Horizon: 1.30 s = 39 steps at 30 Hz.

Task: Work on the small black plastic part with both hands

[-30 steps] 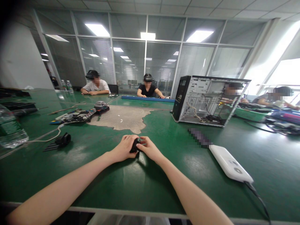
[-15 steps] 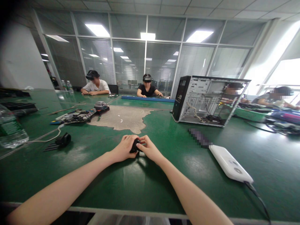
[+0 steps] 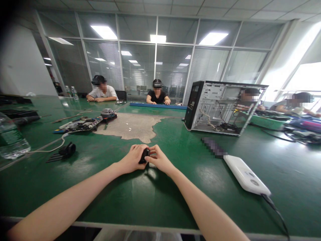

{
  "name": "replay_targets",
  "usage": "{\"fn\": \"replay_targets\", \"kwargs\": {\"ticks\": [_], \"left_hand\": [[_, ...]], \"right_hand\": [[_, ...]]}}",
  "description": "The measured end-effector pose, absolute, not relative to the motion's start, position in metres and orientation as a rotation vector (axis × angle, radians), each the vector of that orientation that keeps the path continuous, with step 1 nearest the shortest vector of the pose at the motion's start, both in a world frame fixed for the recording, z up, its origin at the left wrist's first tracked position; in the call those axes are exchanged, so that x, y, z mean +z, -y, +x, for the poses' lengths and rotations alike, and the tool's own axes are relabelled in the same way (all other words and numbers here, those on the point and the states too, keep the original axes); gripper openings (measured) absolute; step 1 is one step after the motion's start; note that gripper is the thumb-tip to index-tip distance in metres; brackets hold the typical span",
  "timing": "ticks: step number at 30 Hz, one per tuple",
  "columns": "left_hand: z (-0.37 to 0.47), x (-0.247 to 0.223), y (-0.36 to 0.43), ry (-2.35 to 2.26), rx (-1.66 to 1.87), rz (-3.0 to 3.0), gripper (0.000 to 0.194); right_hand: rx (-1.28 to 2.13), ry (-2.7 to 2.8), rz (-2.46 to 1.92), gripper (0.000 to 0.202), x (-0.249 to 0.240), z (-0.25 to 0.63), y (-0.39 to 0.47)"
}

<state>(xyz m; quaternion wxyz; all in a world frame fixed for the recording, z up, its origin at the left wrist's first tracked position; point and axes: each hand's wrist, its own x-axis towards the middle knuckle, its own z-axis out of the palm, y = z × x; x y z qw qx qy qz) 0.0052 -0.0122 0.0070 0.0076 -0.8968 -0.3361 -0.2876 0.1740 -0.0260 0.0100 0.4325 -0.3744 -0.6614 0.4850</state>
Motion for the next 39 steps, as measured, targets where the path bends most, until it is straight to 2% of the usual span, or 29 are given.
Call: {"fn": "replay_targets", "kwargs": {"ticks": [3, 14, 21, 27, 39], "left_hand": [[0.0051, 0.0075, 0.0125, 1.055, -0.902, -2.813, 0.058], [0.0046, 0.0069, 0.0118, 1.054, -0.9, -2.801, 0.059], [0.0056, 0.0071, 0.0122, 1.06, -0.896, -2.801, 0.06], [0.0054, 0.007, 0.0126, 1.048, -0.893, -2.797, 0.057], [0.0046, 0.0079, 0.0127, 1.05, -0.887, -2.799, 0.057]], "right_hand": [[1.168, 1.632, -0.973, 0.036, 0.0101, 0.1726, 0.0257], [1.18, 1.62, -1.054, 0.042, 0.0044, 0.1754, 0.0196], [1.235, 1.671, -0.897, 0.043, 0.0091, 0.1753, 0.0243], [1.209, 1.63, -0.968, 0.034, 0.0123, 0.1729, 0.0266], [1.211, 1.626, -1.023, 0.036, 0.0087, 0.1751, 0.0227]]}}
